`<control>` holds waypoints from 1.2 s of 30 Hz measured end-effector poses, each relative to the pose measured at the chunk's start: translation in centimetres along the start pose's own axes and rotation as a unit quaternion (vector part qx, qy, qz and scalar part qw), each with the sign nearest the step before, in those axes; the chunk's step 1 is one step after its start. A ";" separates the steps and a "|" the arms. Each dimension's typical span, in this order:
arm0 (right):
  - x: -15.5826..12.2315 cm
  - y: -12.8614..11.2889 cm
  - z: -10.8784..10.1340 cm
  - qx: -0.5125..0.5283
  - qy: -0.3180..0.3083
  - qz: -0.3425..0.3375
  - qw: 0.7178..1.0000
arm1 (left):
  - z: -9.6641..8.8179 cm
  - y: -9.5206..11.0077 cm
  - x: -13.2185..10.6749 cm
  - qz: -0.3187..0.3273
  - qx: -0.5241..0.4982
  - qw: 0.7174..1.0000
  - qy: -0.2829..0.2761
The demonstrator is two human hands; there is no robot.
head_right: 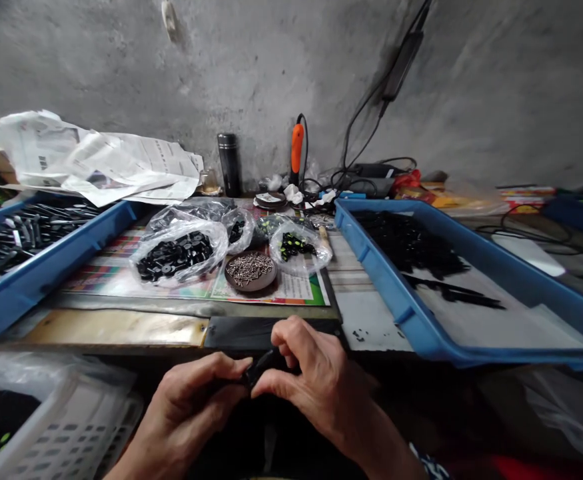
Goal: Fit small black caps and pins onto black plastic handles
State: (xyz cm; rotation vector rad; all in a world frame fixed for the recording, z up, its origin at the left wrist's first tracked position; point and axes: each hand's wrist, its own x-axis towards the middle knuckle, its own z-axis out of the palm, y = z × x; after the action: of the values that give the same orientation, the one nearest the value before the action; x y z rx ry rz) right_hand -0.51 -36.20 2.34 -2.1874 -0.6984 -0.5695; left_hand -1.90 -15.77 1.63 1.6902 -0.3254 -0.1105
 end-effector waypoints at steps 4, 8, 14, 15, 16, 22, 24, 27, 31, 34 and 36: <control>0.8 0.1 -0.7 -0.069 -0.041 -0.105 0.991 | -0.1 0.1 0.3 0.092 0.067 0.994 0.002; 1.4 0.0 -1.0 -0.127 -0.057 -0.177 0.974 | -0.1 0.3 0.7 0.124 0.129 0.984 -0.001; 1.7 0.8 -0.6 -0.076 -0.043 -0.168 0.982 | -0.1 0.0 0.7 0.077 0.075 0.994 0.007; 1.6 1.0 -0.3 -0.049 -0.036 -0.147 0.987 | 0.0 -0.1 0.6 0.064 0.060 0.996 0.009; 1.5 1.2 0.1 -0.022 -0.028 -0.127 0.991 | 0.0 -0.3 0.5 0.054 0.044 0.997 0.013; 0.3 1.1 1.4 0.065 0.027 -0.023 0.997 | 0.6 -0.4 0.3 -0.023 -0.065 0.997 0.040; -0.1 0.6 1.4 0.059 0.036 -0.011 0.998 | 0.9 -0.3 0.2 -0.059 -0.107 0.992 0.039; -0.8 0.0 1.2 0.054 0.033 -0.001 0.998 | 1.4 -0.4 0.1 -0.111 -0.175 0.978 0.027; -1.2 -0.1 1.9 0.174 0.039 0.084 0.980 | 1.8 -0.5 0.2 -0.145 -0.254 0.956 0.012; -1.2 0.1 3.2 0.425 0.020 0.207 0.881 | 2.0 -0.2 0.5 -0.136 -0.281 0.950 -0.005; -1.1 0.2 4.0 0.541 0.006 0.242 0.806 | 2.0 0.0 0.7 -0.131 -0.291 0.948 -0.006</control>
State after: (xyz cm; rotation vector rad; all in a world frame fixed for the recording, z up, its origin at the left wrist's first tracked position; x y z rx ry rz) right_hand -0.49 -33.57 -0.83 -1.1690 -0.2800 0.1169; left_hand -1.79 -17.90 1.37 1.1347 -0.0589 -0.3769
